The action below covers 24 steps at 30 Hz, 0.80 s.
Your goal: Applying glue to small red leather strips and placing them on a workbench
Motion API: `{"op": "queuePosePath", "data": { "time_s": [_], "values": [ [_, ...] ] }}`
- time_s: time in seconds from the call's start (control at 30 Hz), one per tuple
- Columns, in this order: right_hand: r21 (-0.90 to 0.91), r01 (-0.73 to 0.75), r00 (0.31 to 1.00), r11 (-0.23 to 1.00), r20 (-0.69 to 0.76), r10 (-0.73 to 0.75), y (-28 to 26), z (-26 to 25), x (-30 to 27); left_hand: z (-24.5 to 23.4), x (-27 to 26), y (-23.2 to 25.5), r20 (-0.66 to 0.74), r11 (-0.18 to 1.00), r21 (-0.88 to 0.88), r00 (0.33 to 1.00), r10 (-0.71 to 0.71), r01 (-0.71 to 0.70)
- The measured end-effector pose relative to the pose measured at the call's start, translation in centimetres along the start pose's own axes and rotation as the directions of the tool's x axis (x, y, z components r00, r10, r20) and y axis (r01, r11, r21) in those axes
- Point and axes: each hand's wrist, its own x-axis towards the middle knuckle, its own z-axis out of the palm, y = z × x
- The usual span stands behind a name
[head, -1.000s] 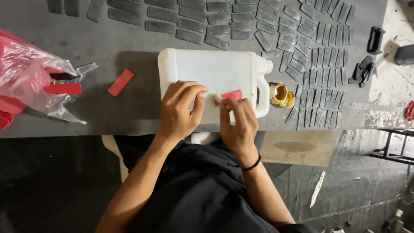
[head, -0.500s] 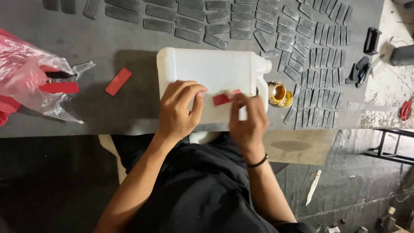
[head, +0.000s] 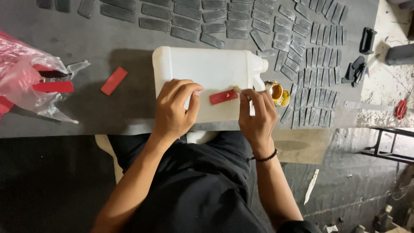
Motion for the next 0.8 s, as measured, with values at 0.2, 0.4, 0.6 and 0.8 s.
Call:
{"op": "queuePosePath", "data": {
  "time_s": [0.2, 0.4, 0.6, 0.8],
  "values": [
    [0.045, 0.045, 0.994, 0.998, 0.095, -0.049, 0.2, -1.3, 0.1, -0.1, 0.1, 0.1, -0.007, 1.000, 0.009, 1.000, 0.005, -0.005],
    [0.023, 0.068, 0.996, 0.997, 0.048, -0.069, 0.3, -0.5, 0.3, 0.0, 0.0, 0.1, -0.004, 1.000, 0.006, 1.000, 0.000, 0.000],
    [0.018, 0.042, 0.999, 0.999, 0.019, -0.042, -0.7, -0.2, -1.8, 0.0, 0.2, 0.1, -0.012, 1.000, 0.004, 1.000, 0.002, -0.002],
    [0.041, -0.088, 0.994, 0.995, -0.055, 0.090, -1.1, 0.0, -1.0, 0.0, 0.1, 0.1, -0.004, 1.000, 0.003, 1.000, -0.002, 0.002]
  ]
}}
